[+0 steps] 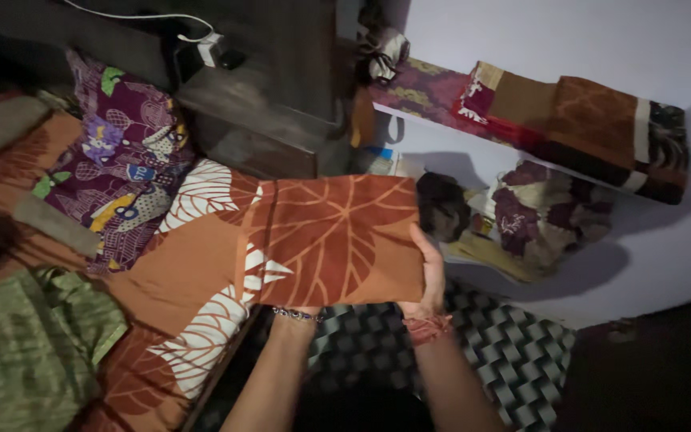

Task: The person folds two pieces of patterned fabric on a bed and places them on a nearby shelf. The first is an orange fabric with a leaf pattern, folded into a small rectangle and stacked. The second is a maroon and cream patchwork fabric, folded similarly and placed on top of the first.

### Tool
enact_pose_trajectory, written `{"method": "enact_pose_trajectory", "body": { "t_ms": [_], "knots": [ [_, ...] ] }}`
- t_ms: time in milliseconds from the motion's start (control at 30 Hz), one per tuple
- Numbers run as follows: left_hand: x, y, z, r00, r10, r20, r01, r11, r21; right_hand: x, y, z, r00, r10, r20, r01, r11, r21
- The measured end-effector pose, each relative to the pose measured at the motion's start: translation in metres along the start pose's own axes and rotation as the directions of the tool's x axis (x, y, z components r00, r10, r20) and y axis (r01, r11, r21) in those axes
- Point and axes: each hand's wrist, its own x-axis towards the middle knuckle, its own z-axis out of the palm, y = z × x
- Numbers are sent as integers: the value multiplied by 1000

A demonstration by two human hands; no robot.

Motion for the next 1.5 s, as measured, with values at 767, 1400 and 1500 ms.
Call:
{"method": "enact_pose_trajectory", "body": {
  "t_ms": [767, 1400, 1500],
  "knots": [
    [143, -40, -128, 859, -366, -358, 396, 918, 14, 30, -119, -92, 839, -540, -62, 515, 826, -229],
    [321, -104, -115, 777, -537, -327, 629, 661, 409, 82, -227, -96, 755, -519, -401, 359, 839, -409],
    [351, -123, -112, 811, -507, -291, 584, 668, 461, 99, -256, -90, 713, -568, -412, 339, 793, -507]
  ]
}}
